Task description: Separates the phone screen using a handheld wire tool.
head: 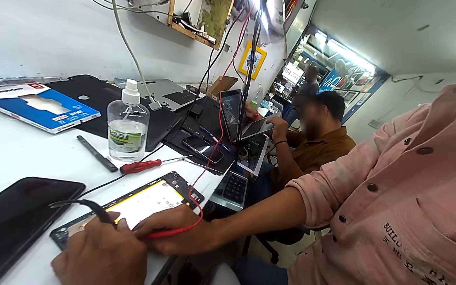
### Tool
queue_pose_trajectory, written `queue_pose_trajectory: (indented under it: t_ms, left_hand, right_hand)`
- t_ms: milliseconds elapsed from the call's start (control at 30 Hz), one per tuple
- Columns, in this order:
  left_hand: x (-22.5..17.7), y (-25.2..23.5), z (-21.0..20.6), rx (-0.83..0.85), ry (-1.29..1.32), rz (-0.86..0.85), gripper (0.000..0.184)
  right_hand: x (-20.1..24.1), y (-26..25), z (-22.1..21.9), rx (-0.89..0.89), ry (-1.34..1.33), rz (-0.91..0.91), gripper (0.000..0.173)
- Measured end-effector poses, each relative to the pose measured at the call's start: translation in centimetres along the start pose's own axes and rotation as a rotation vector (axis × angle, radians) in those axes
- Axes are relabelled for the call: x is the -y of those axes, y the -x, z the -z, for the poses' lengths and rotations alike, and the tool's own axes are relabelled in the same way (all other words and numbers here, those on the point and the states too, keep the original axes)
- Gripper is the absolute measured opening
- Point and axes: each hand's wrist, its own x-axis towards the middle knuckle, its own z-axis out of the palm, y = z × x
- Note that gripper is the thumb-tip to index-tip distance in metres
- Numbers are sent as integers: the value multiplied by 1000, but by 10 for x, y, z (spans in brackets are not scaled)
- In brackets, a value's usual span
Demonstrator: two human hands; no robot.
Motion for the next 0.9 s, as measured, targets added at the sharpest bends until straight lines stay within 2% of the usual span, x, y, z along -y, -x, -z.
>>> queue_pose_trajectory:
  t_ms: [167,333,433,500,567,600,633,667,700,767,800,833,900]
  left_hand:
    - [-3,3,4,-9,-9,-4,33]
    - [-5,6,7,-65,-45,-92,31]
    - [-13,5,14,-5,-86,-109,22]
    - [-13,4,7,0,-86,-9,26]
    - [-9,7,5,-137,-68,-24,26]
    - [-24,7,32,8,-69,16,28]
    - [-52,-1,80,361,-87,135,36]
    - [-72,-15,110,632,-114,223,42]
    - [-79,-21,115,688,-119,249,43]
    - [-41,3,42,76,-30,39,31]
    - [-26,5,20,-45,-14,-23,29]
    - [-20,5,11,-87,-14,-39,29]
    - [-25,3,23,-91,-30,-12,28]
  right_hand:
    - [1,1,-2,5,-2,-12,13]
    - [0,5,0,12,-2,-10,12]
    - [5,5,4,34,-1,-28,11]
    - [9,3,8,57,24,-37,10]
    - [10,2,9,56,39,-25,9]
    - [9,2,10,47,47,-27,9]
    - [9,3,11,41,45,-35,10]
    - [8,4,11,41,45,-39,10]
    - [7,4,12,41,55,-41,11]
    - [4,6,13,30,78,-42,11]
    - [2,7,14,28,88,-46,11]
    - [0,9,15,30,90,-57,10]
    - [-5,12,16,28,85,-72,10]
